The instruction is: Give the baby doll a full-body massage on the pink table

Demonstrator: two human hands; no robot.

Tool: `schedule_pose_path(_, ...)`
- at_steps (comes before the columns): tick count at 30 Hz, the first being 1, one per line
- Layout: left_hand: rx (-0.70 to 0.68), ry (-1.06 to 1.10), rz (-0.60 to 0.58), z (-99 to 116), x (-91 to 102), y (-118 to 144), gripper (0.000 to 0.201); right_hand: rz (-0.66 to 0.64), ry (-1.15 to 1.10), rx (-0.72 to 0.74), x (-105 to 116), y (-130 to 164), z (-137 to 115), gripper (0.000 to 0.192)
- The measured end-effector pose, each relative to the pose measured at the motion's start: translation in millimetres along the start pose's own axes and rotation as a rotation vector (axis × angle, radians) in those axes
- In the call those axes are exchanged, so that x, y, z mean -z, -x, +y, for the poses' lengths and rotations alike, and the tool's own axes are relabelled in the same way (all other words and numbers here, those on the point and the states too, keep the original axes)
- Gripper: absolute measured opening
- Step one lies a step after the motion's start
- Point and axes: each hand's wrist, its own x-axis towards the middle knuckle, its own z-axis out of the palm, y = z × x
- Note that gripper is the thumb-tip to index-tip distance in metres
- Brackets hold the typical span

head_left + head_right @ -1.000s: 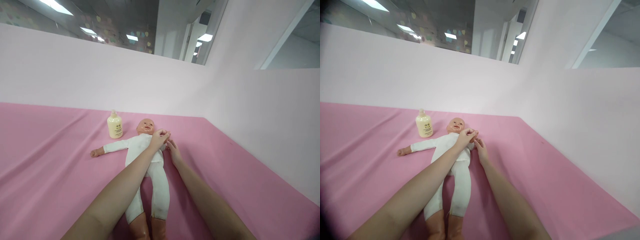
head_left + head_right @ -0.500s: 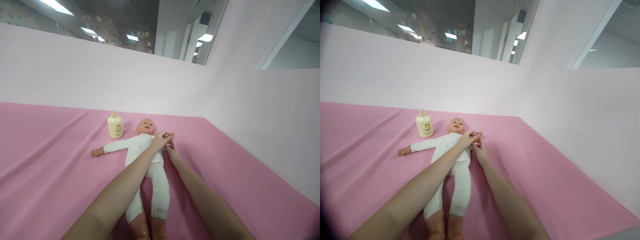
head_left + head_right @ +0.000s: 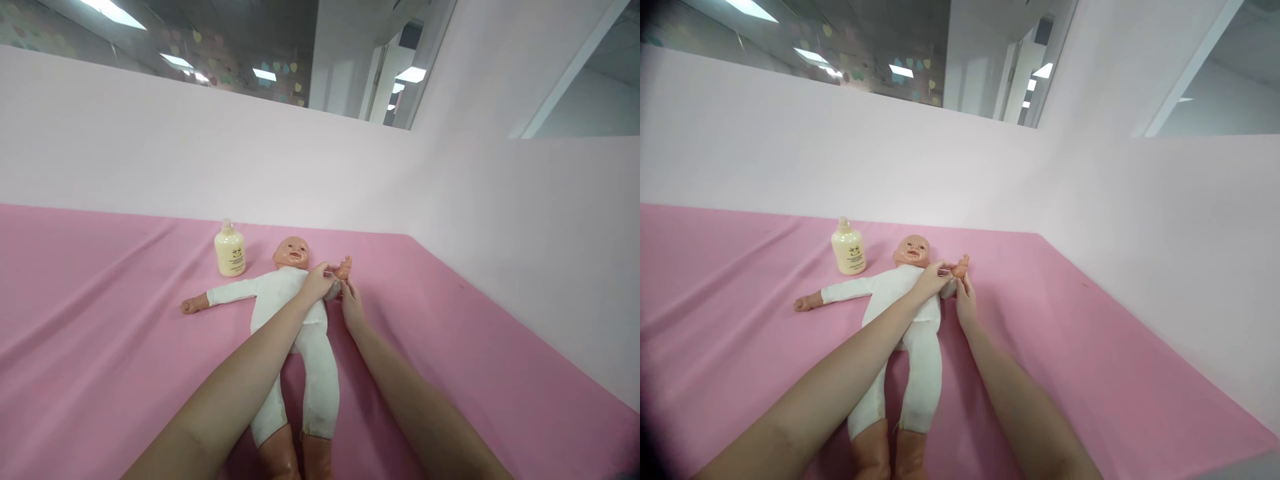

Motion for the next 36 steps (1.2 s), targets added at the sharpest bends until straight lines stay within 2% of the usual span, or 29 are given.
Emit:
schedule_pose_path(3, 0.016, -0.018, 0.010, -1.3, -0.5, -0.5, 0.023, 0.054, 0.024, 0.014, 3.0, -1.8, 3.9, 0.045)
schedule_pose_path(13, 0.024, -0.059, -0.022, -2.0, -0.9, -0.1, 0.015, 0.059, 0.072, 0.127, 4.4, -1.8, 1.1, 0.050)
schedule_pose_path(20, 0.024, -0.084, -0.059, -4.0, -2.0, 1.1, 0.016, 0.015, 0.132, 0.231, 6.8, -3.0, 3.0, 0.040)
schedule_pose_path(29, 0.099, -0.045, -0.147, 0.3, -0.5, 3.0, 0.019, 0.019, 0.153, 0.224, 6.1, -7.1, 5.9, 0.047)
schedule_pose_path(36, 0.113, 0.046, -0.136, 10.3, -0.1, 6.4, 0.025, 0.009, 0.228, 0.239, 3.9, -3.8, 1.8, 0.050)
